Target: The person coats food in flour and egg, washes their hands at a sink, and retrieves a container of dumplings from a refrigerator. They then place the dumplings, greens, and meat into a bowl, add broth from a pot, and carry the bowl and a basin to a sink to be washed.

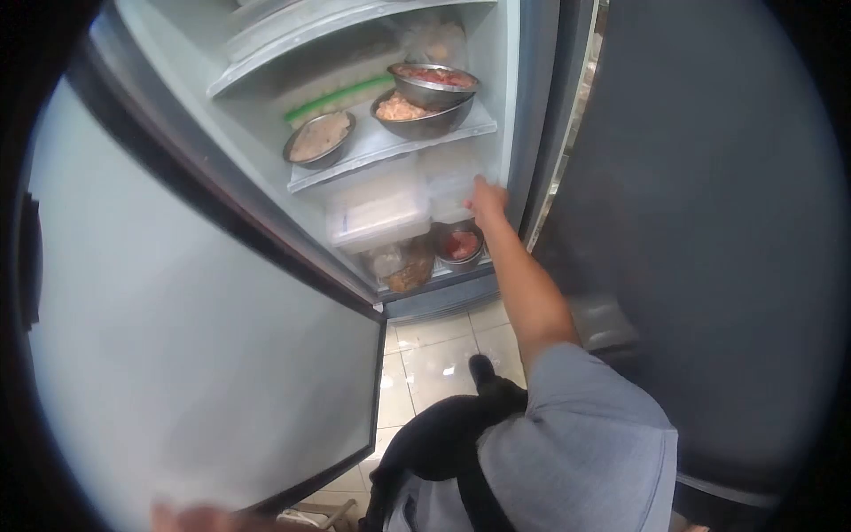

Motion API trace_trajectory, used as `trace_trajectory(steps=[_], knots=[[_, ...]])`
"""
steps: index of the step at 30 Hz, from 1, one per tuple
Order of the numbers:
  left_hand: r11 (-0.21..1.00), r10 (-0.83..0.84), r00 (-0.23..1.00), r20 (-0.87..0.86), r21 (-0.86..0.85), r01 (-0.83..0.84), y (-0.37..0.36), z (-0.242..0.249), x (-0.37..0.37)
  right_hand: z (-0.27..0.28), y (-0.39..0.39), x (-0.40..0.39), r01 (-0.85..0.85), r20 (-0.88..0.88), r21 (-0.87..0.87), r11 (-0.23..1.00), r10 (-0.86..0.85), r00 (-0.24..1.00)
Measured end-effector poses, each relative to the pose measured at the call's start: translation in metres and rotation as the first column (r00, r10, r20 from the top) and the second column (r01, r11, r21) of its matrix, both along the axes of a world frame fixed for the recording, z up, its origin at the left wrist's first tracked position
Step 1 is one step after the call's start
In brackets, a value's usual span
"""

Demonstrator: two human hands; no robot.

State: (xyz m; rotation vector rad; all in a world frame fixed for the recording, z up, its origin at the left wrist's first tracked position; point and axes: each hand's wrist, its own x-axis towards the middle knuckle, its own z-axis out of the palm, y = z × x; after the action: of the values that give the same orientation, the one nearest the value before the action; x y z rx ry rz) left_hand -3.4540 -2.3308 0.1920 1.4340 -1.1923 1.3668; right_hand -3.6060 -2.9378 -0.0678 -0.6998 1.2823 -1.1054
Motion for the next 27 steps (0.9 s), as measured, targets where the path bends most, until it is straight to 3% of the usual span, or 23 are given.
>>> trace_trajectory(steps=[2, 3, 5, 7, 9, 10, 11, 12, 17, 18, 20, 21, 22, 23, 24, 25, 26, 27], knots=[[0.939, -0.181, 0.932, -0.314, 0.226, 0.258, -0.109, -0.059, -0.002, 0.001, 0.002, -0.009, -0.013, 0.038, 0.000, 1.000, 0.013, 0.999], [0.874, -0.003, 0.910, -0.415, 0.441, 0.204, -0.171, -0.072, -0.012, 0.012, 0.003, -0.010, -0.054, 0.053, -0.015, 0.998, 0.055, 0.997], [0.699, -0.111, 0.762, -0.638, 0.496, 0.516, -0.281, -0.105, -0.014, 0.015, 0.003, -0.005, -0.084, 0.075, -0.026, 0.996, 0.085, 0.994], [0.628, -0.209, 0.831, -0.516, 0.580, 0.519, -0.368, -0.139, -0.020, 0.010, 0.009, -0.004, 0.048, 0.212, 0.084, 0.995, -0.065, 0.975], [0.537, -0.037, 0.624, -0.781, 0.511, 0.671, -0.441, -0.182, -0.023, 0.002, 0.022, -0.014, 0.040, 0.209, 0.115, 0.993, -0.063, 0.976], [0.529, -0.044, 0.627, -0.778, 0.514, 0.675, -0.462, -0.196, -0.026, -0.004, 0.034, -0.018, 0.020, 0.207, 0.148, 0.989, -0.051, 0.977], [0.502, 0.156, 0.331, -0.931, 0.363, 0.785, -0.480, -0.208, -0.029, -0.010, 0.045, -0.024, 0.004, 0.202, 0.178, 0.984, -0.040, 0.978], [0.509, 0.356, -0.007, -0.935, 0.187, 0.840, -0.494, -0.217, -0.032, -0.018, 0.059, -0.035, -0.010, 0.214, 0.117, 0.993, -0.016, 0.977], [0.406, 0.177, 0.147, -0.973, 0.208, 0.890, -0.475, -0.250, -0.020, -0.041, 0.142, -0.098, 0.046, 0.344, -0.021, 0.999, -0.036, 0.938], [0.384, 0.187, 0.078, -0.979, 0.146, 0.912, -0.468, -0.231, -0.023, -0.046, 0.152, -0.106, 0.040, 0.235, -0.013, 0.999, -0.036, 0.971], [0.272, 0.162, 0.195, -0.967, 0.234, 0.934, -0.476, -0.238, -0.002, -0.049, 0.166, -0.117, 0.046, 0.060, -0.066, 0.997, -0.042, 0.997], [0.276, 0.186, 0.126, -0.974, 0.175, 0.945, -0.481, -0.232, -0.003, -0.044, 0.170, -0.123, 0.039, -0.011, -0.127, 0.991, -0.040, 0.999], [0.210, 0.096, 0.175, -0.980, 0.192, 0.959, -0.497, -0.265, 0.024, -0.030, 0.174, -0.133, 0.042, -0.107, -0.144, 0.989, -0.058, 0.993], [0.113, 0.026, 0.310, -0.950, 0.311, 0.944, -0.514, -0.278, 0.039, -0.018, 0.177, -0.145, 0.046, -0.208, -0.149, 0.988, -0.077, 0.975], [0.018, 0.046, 0.292, -0.955, 0.293, 0.956, -0.514, -0.240, 0.012, -0.023, 0.177, -0.151, 0.114, -0.313, -0.273, 0.955, -0.200, 0.928], [-0.002, 0.047, 0.306, -0.951, 0.306, 0.952, -0.541, -0.272, 0.033, -0.030, 0.181, -0.159, 0.144, -0.413, -0.377, 0.915, -0.305, 0.858], [0.021, 0.046, 0.292, -0.955, 0.294, 0.956, -0.547, -0.255, 0.002, -0.020, 0.192, -0.180, 0.259, -0.425, -0.384, 0.886, -0.419, 0.802], [0.058, 0.051, 0.279, -0.959, 0.282, 0.958, -0.548, -0.231, -0.017, -0.002, 0.203, -0.190, 0.294, -0.276, -0.426, 0.855, -0.433, 0.858]])
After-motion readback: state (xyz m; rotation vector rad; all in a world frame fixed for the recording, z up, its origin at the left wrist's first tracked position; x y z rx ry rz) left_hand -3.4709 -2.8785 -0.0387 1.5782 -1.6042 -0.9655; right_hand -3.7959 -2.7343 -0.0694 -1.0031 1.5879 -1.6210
